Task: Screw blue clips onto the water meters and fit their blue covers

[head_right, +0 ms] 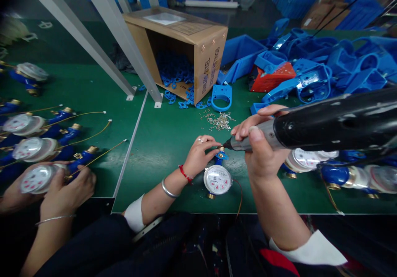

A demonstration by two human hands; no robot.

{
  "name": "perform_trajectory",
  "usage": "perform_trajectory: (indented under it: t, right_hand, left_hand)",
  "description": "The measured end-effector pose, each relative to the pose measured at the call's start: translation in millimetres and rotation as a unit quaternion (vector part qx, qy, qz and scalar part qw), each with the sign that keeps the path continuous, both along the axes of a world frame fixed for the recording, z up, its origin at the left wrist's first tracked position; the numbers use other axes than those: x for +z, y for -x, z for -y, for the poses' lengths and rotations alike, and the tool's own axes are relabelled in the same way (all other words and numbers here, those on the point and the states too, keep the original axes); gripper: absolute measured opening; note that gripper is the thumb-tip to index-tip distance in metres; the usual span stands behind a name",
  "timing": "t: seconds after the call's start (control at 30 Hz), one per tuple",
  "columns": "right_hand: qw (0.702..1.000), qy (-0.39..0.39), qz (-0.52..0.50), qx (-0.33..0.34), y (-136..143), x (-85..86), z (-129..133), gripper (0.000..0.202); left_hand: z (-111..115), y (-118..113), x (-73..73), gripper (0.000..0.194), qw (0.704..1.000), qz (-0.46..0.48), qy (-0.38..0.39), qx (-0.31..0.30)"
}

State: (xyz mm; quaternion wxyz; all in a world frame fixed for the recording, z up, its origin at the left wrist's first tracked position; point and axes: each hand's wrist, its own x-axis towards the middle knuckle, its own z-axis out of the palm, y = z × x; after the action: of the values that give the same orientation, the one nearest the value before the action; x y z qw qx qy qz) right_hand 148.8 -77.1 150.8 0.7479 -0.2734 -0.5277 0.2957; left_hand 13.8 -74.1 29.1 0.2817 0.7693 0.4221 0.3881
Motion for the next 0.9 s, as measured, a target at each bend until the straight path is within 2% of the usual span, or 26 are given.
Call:
perform_trajectory:
  t: [0.13, 0.23, 0.37, 0.57, 0.77, 0.9]
  right_hand:
    - [1.000, 0.010, 0.027, 0.005, -1.3, -3.6, 1.7, 0.026]
    - [0.999, 0.028, 0.033, 0.020, -0.9, -4.3, 4.8, 0.026]
    - [0.998, 0.045, 0.027, 0.046, 1.8, -6.6, 6.6, 0.027]
    - [0.994, 0.074, 0.024, 0.077, 5.9, -14.5, 3.0, 0.028]
    - [0.978, 0.096, 0.062, 0.177, 9.9, -12.1, -8.4, 0.027]
    - [0.966, 0.127, 0.074, 0.211, 13.0, -12.0, -16.4, 0.029]
  left_hand:
    - [3.4, -2.1, -0.8, 0.031, 0.997, -0.002, 0.071, -0.028]
    - [5.3, -3.5, -3.1, 0.028, 0.991, -0.003, 0.127, -0.050]
    - [6.1, -4.4, -5.8, 0.021, 0.984, -0.010, 0.169, -0.047]
    - [6.8, -5.6, -8.9, 0.019, 0.984, 0.004, 0.169, -0.048]
    - [6.6, -7.8, -12.9, 0.019, 0.987, 0.014, 0.153, -0.043]
    - [6.2, -7.2, -14.3, 0.018, 0.988, 0.010, 0.146, -0.049]
